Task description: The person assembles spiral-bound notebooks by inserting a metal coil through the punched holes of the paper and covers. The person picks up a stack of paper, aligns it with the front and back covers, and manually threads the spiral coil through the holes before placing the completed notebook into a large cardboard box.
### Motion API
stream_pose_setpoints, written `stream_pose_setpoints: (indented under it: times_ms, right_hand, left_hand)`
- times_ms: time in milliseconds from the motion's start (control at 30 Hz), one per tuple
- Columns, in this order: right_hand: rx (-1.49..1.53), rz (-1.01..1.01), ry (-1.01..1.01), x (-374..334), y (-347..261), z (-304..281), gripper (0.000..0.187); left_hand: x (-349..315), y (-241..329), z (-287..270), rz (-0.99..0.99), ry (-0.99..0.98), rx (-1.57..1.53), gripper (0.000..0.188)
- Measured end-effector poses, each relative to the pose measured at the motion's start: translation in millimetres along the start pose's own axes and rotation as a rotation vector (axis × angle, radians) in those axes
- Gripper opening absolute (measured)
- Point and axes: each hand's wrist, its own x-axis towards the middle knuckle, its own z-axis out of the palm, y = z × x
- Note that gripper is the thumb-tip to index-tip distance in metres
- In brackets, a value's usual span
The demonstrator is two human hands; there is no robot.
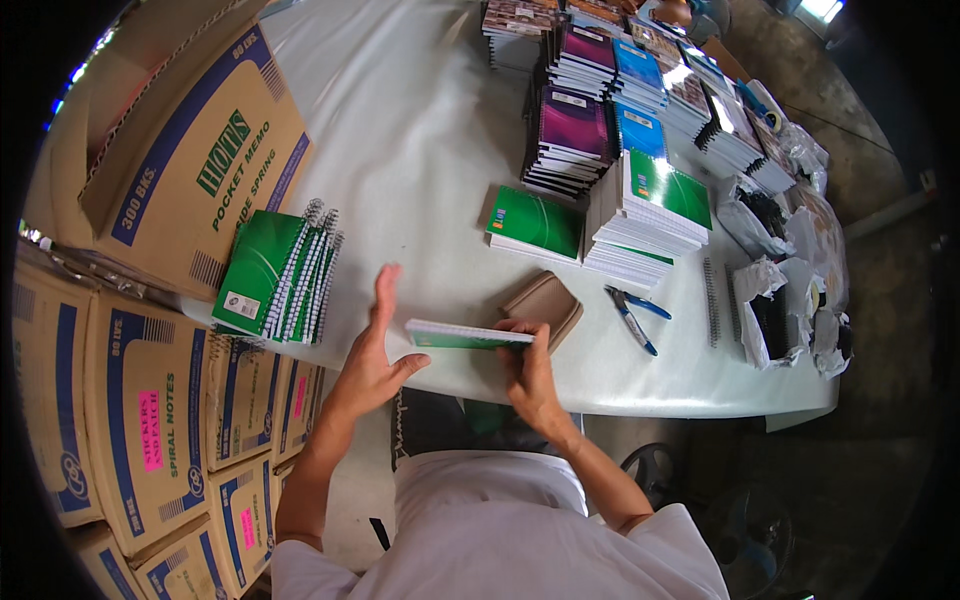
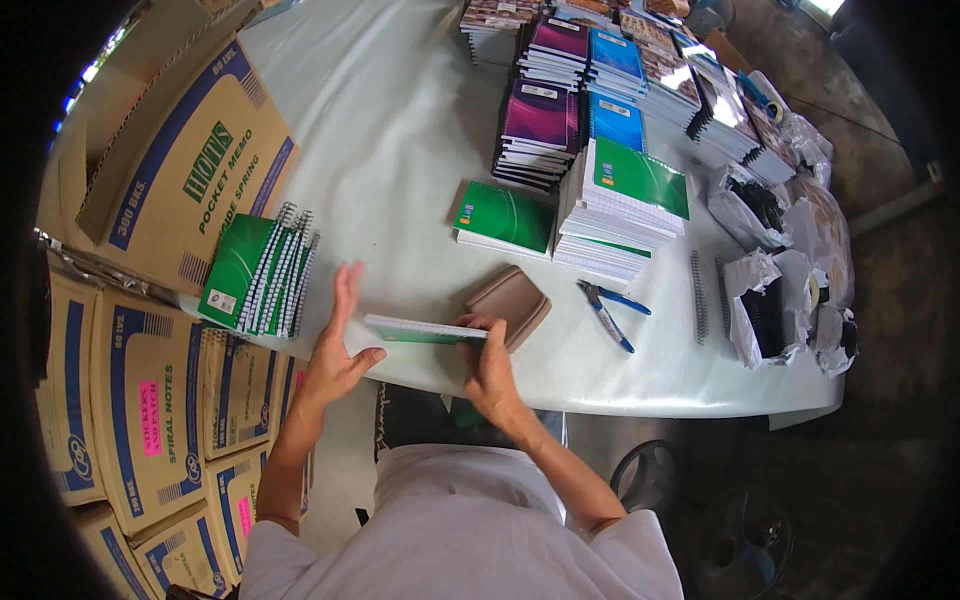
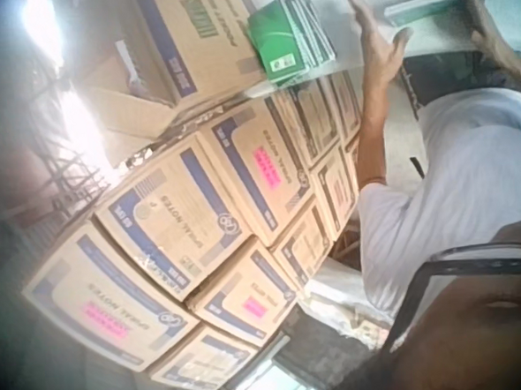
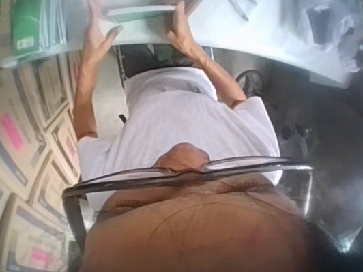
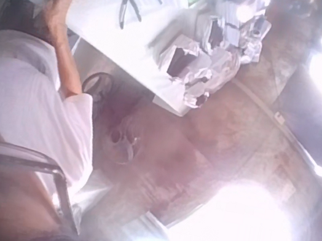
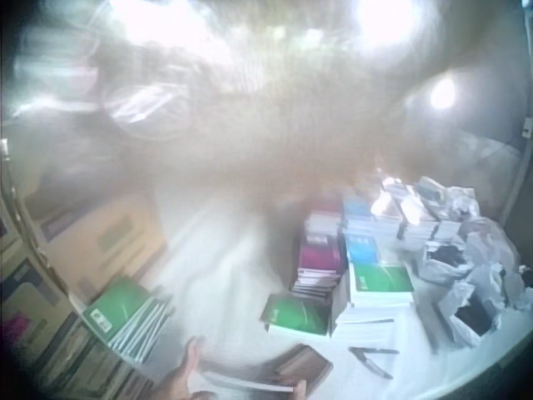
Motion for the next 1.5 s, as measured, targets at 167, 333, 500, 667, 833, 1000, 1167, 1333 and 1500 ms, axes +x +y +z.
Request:
stream_pose_setpoints:
  times_ms: [167, 333, 500, 667, 833, 1000, 1167, 1333, 1500]
  right_hand:
    - [-0.139, -0.078, -0.17, 3, 0, -21, 0.049]
    - [-0.277, -0.214, 0.057, 6, -20, -80, 0.031]
    - [-1.161, -0.117, 0.831, 35, 42, -261, 0.019]
    - [-1.408, 0.106, 0.691, 40, 102, -325, 0.024]
    - [-1.32, 0.07, 0.699, 51, 89, -316, 0.01]
    - [-1.275, -0.282, 0.773, 36, 61, -327, 0.013]
    - [-0.693, -0.347, 0.777, 13, 2, -229, 0.022]
    - [-0.2, -0.057, -0.047, -26, -40, -61, 0.067]
    - [-0.259, -0.115, -0.184, -12, -41, -57, 0.078]
  left_hand:
    - [32, 55, 38, 0.273, -0.146, 0.744, 0.088]
    - [35, 38, 53, 0.214, -0.339, 0.83, 0.066]
    - [45, 58, 48, 0.113, -0.516, 0.737, 0.064]
    - [49, 54, 47, 0.142, -0.497, 0.706, 0.062]
    - [43, 50, 46, 0.237, -0.401, 0.828, 0.062]
    - [44, 46, 53, 0.218, -0.383, 0.832, 0.061]
    - [41, 48, 48, 0.12, -0.384, 0.787, 0.06]
    - [46, 51, 49, 0.121, -0.419, 0.773, 0.062]
    - [47, 49, 45, 0.084, -0.442, 0.775, 0.061]
